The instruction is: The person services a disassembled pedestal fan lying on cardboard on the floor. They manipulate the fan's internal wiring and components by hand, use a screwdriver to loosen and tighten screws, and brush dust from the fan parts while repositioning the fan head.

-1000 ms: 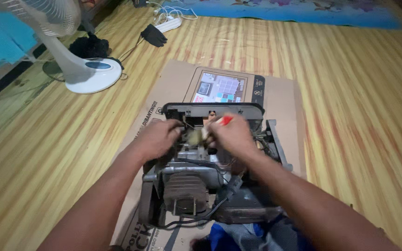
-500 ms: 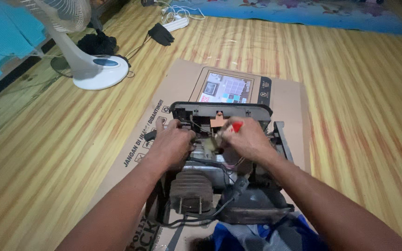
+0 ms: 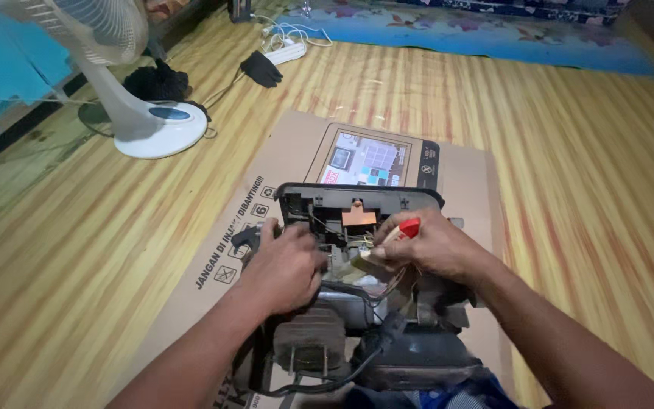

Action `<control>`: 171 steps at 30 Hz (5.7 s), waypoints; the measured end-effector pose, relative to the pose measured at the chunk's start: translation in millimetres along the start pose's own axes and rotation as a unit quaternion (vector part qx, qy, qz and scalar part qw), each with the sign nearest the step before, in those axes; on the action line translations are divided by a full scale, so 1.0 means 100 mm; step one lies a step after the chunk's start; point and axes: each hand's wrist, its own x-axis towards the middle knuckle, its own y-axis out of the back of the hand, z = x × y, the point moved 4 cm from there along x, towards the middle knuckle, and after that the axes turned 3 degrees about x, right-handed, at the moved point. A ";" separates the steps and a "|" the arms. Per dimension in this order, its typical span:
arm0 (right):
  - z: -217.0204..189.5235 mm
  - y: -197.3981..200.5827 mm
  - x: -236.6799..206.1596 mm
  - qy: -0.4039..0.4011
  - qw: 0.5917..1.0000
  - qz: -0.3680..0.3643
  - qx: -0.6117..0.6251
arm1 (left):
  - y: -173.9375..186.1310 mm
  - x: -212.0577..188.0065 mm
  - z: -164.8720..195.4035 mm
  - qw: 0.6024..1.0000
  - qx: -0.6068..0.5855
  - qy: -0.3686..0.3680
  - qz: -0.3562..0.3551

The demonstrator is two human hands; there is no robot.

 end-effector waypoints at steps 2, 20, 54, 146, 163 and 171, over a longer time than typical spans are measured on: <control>0.04 -0.07 0.02 -0.011 0.999 0.017 0.037 | -0.05 -0.06 0.01 0.995 -0.017 0.023 -0.092; -0.02 -0.24 0.08 -0.019 0.985 0.103 0.138 | 0.07 -0.43 0.19 0.998 -0.063 -0.018 -0.010; 0.03 -0.16 -0.05 -0.034 0.974 0.062 0.216 | 0.01 -0.44 0.22 0.996 -0.019 -0.074 -0.046; -0.21 -0.68 0.82 0.061 0.990 0.052 -0.118 | -0.11 -0.17 -0.47 0.932 -0.149 0.284 0.171; -0.17 -0.59 0.51 0.064 0.979 0.073 -0.179 | -0.06 -0.17 -0.40 0.948 -0.099 0.247 0.172; -0.12 -0.28 0.35 0.012 0.994 0.082 -0.068 | 0.10 -0.13 -0.16 0.954 -0.013 0.189 0.231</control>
